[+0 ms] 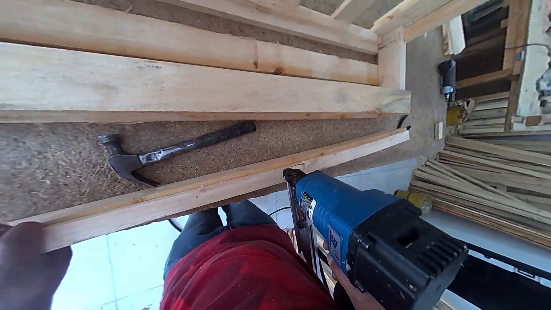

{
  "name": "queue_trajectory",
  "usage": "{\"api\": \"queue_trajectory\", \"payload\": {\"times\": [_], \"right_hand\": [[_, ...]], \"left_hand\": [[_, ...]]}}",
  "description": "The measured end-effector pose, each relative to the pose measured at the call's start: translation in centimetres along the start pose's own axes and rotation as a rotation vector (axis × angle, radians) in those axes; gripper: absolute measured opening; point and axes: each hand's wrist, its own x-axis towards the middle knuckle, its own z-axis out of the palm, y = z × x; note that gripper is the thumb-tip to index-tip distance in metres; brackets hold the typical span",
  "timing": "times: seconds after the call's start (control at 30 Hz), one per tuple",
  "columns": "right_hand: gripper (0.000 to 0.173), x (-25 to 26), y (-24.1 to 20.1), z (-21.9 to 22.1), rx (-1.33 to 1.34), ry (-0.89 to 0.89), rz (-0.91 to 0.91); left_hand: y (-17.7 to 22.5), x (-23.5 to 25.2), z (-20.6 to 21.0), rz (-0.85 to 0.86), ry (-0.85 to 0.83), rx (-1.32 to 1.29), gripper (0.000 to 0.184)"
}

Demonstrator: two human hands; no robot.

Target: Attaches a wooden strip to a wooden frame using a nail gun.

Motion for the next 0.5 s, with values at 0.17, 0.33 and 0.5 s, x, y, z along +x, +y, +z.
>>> {"api": "queue_trajectory", "payload": {"times": [0.17,0.33,0.5], "right_hand": [[0.030,0.6,-1.1,-0.2,0.105,-0.011,-0.047],[0.020,-0.2,-2.1,-0.2,0.268,-0.118,-0.086],[0.012,-2.9,-2.3,5.3,0.282,0.106,-0.002]], "left_hand": [[-0.4,0.3,-1.3,-0.022,-0.116,-0.024,0.020],[-2.7,-0.4,-0.5,-0.013,-0.180,-0.043,0.033],[-3.1,-0.3,-0.5,0.076,-0.072,0.021,0.027]]}}
